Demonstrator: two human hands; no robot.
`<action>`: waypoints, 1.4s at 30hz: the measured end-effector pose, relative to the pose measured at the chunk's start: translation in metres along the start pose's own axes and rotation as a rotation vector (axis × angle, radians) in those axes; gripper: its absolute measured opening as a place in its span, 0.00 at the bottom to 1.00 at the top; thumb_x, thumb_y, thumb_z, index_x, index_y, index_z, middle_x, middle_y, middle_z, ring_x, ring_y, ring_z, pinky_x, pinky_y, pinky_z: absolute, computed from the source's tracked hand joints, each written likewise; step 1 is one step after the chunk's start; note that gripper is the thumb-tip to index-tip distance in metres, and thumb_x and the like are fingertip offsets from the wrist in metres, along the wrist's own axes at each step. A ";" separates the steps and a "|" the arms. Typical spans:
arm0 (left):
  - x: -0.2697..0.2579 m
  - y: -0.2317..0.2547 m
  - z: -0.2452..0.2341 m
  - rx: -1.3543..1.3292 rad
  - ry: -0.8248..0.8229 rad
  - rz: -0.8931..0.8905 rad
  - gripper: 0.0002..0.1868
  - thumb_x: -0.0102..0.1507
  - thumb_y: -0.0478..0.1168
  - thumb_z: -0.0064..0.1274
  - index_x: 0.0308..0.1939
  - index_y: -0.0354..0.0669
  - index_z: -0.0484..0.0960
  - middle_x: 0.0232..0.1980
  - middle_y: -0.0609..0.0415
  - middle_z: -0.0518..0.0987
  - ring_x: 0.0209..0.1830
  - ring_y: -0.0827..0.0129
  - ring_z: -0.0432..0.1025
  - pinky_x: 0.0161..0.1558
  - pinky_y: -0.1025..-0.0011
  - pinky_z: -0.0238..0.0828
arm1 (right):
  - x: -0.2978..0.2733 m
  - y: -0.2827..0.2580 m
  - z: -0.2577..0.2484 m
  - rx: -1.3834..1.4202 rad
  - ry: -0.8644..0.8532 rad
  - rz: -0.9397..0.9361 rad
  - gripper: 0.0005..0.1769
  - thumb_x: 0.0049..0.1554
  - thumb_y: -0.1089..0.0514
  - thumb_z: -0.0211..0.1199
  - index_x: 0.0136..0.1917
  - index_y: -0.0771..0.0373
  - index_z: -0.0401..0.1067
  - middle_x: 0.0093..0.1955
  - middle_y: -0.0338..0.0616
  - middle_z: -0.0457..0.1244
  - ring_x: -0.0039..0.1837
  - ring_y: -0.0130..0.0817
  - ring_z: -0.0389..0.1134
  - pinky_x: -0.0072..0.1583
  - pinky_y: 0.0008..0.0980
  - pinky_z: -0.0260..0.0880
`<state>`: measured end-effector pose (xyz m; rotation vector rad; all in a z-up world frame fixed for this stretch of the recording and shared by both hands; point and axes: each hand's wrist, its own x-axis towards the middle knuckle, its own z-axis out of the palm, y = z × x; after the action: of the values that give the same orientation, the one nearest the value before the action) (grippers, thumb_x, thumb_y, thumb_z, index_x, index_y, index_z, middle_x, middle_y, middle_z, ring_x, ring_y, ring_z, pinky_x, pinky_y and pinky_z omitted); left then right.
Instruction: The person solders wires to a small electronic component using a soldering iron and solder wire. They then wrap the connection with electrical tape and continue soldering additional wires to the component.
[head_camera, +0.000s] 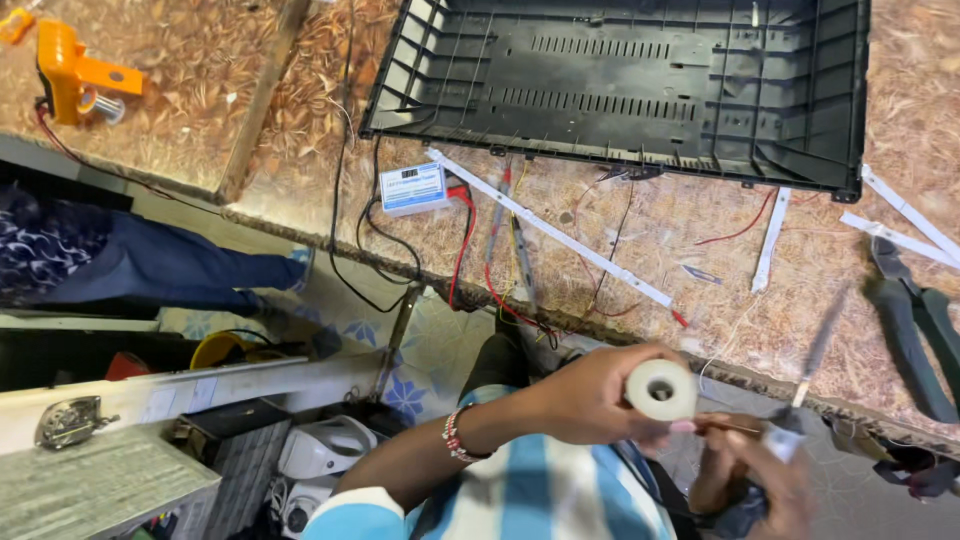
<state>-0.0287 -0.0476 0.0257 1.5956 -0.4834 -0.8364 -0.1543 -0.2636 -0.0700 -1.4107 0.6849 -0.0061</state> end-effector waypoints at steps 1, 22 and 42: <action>-0.006 -0.004 -0.003 -0.228 -0.014 0.030 0.22 0.60 0.51 0.60 0.53 0.50 0.73 0.42 0.61 0.79 0.38 0.75 0.74 0.41 0.76 0.72 | -0.012 -0.011 0.023 -0.260 0.069 -0.393 0.06 0.60 0.64 0.60 0.49 0.69 0.75 0.53 0.60 0.70 0.53 0.45 0.73 0.59 0.34 0.70; 0.031 -0.041 -0.065 -0.065 0.121 0.008 0.08 0.60 0.44 0.66 0.35 0.51 0.82 0.37 0.67 0.83 0.43 0.71 0.70 0.53 0.74 0.69 | 0.036 0.002 0.081 0.093 -0.097 -0.836 0.08 0.56 0.61 0.62 0.50 0.56 0.67 0.39 0.51 0.64 0.45 0.37 0.71 0.51 0.39 0.84; 0.097 -0.089 -0.075 0.500 0.417 0.310 0.07 0.63 0.37 0.66 0.39 0.39 0.85 0.49 0.49 0.83 0.58 0.50 0.77 0.62 0.56 0.73 | 0.029 -0.003 0.024 -0.403 0.147 -0.548 0.19 0.66 0.43 0.52 0.56 0.60 0.54 0.38 0.53 0.61 0.37 0.43 0.67 0.46 0.42 0.72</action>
<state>0.0772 -0.0485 -0.0821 2.0203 -0.6466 -0.1353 -0.1190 -0.2545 -0.0804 -1.9673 0.4098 -0.4262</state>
